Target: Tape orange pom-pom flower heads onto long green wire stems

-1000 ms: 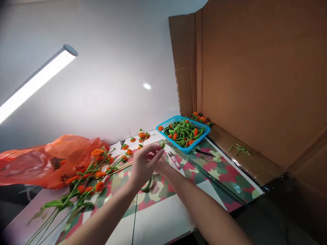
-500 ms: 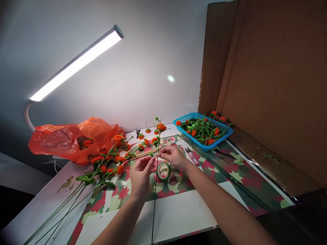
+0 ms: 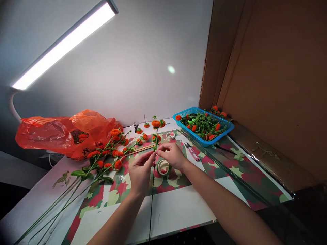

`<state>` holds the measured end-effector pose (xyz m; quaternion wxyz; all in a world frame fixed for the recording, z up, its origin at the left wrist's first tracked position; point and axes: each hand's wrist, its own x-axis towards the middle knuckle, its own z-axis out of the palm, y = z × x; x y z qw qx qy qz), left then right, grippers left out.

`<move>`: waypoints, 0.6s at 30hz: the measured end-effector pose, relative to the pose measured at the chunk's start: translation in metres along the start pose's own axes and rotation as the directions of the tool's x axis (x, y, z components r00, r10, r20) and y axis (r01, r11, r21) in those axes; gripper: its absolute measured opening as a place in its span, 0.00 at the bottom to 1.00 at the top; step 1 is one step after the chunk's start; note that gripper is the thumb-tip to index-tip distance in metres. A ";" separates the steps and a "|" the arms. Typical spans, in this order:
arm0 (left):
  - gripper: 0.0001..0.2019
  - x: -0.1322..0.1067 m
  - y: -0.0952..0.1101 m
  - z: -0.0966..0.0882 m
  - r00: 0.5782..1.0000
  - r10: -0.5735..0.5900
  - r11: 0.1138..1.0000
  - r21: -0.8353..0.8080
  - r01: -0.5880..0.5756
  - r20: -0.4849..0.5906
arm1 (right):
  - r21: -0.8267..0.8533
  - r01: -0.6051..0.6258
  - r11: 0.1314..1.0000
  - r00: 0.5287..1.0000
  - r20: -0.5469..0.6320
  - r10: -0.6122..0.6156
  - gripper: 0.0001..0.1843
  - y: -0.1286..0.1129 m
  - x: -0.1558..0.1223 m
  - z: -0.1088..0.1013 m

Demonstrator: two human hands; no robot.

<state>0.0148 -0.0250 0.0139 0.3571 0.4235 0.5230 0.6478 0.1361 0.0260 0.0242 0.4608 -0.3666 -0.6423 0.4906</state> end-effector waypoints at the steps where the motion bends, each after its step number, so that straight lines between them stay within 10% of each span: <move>1: 0.12 0.000 0.000 0.000 1.000 0.014 1.000 0.006 -0.014 -0.008 | -0.015 0.008 1.000 1.000 -0.006 -0.008 0.10 0.000 0.000 0.000; 18: 0.12 -0.001 -0.005 -0.002 0.997 0.022 0.999 -0.047 -0.019 0.080 | -0.070 0.053 0.996 0.996 -0.064 -0.058 0.08 -0.001 -0.002 0.001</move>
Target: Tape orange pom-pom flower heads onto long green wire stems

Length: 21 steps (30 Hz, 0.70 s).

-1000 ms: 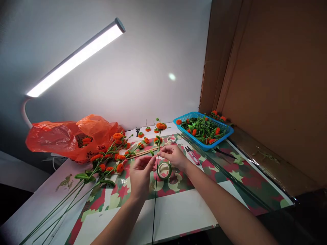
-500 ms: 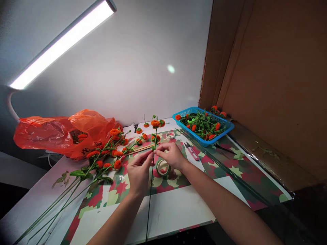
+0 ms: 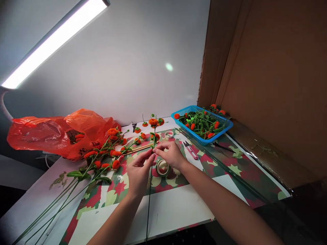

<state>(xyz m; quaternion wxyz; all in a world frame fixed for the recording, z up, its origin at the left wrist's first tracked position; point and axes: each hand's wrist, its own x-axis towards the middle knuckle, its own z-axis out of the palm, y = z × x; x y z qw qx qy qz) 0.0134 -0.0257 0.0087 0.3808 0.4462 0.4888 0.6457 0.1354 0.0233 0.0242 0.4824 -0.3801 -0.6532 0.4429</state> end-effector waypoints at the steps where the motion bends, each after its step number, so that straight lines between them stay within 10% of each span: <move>1: 0.13 0.000 -0.001 0.000 1.000 -0.006 1.000 -0.006 0.006 0.000 | 0.002 0.004 1.000 1.000 -0.010 -0.004 0.07 0.001 0.000 0.001; 21: 0.14 0.000 0.004 0.004 0.985 -0.076 0.997 -0.021 0.073 -0.154 | 0.090 0.054 0.994 0.996 -0.074 -0.047 0.08 -0.001 -0.006 0.012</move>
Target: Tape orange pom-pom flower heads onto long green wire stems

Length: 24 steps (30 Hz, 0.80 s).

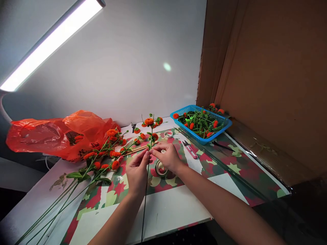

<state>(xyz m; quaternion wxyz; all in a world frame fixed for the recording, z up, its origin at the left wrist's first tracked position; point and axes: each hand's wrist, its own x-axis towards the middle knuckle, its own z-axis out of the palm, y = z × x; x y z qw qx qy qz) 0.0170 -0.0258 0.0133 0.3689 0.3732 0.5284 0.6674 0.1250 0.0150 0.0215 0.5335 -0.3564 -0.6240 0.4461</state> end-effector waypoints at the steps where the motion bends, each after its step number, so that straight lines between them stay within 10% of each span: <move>1: 0.14 0.001 0.000 -0.001 1.000 -0.015 1.000 -0.012 0.015 -0.001 | 0.007 -0.009 1.000 1.000 0.005 0.009 0.08 0.000 0.000 0.001; 18: 0.13 -0.002 0.007 -0.004 0.995 -0.073 0.996 -0.050 0.076 0.062 | 0.083 -0.052 0.995 0.995 0.084 0.045 0.07 0.011 0.002 -0.004; 24: 0.16 0.010 0.011 -0.009 0.923 -0.308 0.890 -0.272 0.365 0.232 | 0.383 -0.299 0.874 0.930 0.323 0.177 0.10 0.016 0.006 -0.009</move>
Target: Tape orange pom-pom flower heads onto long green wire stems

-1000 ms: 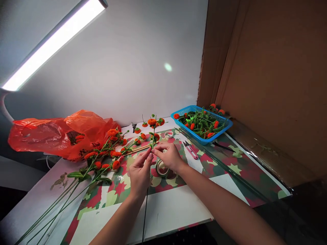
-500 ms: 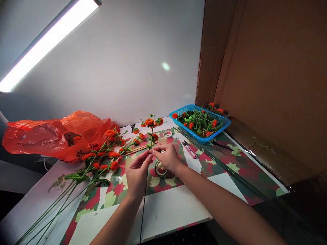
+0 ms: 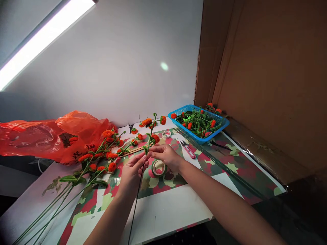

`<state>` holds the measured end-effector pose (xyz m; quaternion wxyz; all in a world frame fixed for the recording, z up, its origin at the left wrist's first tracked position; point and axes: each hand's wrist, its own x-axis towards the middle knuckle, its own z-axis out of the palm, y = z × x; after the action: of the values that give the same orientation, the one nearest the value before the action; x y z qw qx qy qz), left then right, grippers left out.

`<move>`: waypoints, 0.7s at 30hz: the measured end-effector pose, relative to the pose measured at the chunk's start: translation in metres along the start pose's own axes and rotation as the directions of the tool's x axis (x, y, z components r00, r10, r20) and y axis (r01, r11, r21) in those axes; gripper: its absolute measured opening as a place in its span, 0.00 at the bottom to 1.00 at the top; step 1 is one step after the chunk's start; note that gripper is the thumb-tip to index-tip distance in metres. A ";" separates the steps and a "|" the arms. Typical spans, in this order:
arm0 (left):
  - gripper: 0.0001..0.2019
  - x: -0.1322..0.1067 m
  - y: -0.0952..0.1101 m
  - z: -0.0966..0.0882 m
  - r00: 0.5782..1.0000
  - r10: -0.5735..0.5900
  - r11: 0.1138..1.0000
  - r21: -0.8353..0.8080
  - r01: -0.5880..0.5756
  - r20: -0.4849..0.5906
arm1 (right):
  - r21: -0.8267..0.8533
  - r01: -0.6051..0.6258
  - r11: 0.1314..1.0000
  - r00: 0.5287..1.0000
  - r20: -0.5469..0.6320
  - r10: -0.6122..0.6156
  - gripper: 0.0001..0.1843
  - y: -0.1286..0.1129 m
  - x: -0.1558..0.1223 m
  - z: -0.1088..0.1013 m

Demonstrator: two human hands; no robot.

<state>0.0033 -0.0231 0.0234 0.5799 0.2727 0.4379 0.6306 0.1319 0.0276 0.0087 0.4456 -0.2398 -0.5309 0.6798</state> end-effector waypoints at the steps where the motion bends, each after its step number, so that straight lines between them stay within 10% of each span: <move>1: 0.17 0.001 0.001 -0.001 0.997 -0.073 0.997 -0.028 0.074 0.020 | 0.049 -0.024 0.999 0.999 0.032 0.023 0.10 0.000 0.000 -0.001; 6: 0.17 0.004 0.001 -0.002 0.969 -0.227 0.972 -0.031 0.231 0.101 | 0.154 -0.074 0.985 0.997 -0.001 0.075 0.10 -0.003 0.000 0.000; 10: 0.13 -0.002 0.000 0.000 0.995 0.012 0.970 0.239 -0.035 0.095 | 0.107 -0.048 0.993 0.988 -0.143 0.063 0.10 -0.002 0.001 0.002; 17: 0.10 -0.006 0.002 0.003 0.905 0.356 0.660 0.623 -0.419 0.233 | 0.049 0.000 0.999 0.979 -0.201 0.010 0.12 -0.006 0.001 0.003; 21: 0.12 -0.003 0.002 0.002 0.943 0.167 0.894 0.359 -0.269 0.289 | 0.051 -0.004 0.999 1.000 0.027 0.003 0.12 -0.008 0.000 -0.004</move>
<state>0.0048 -0.0255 0.0270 0.4889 0.5085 0.4451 0.5517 0.1380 0.0301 0.0146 0.4432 -0.2203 -0.5188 0.6971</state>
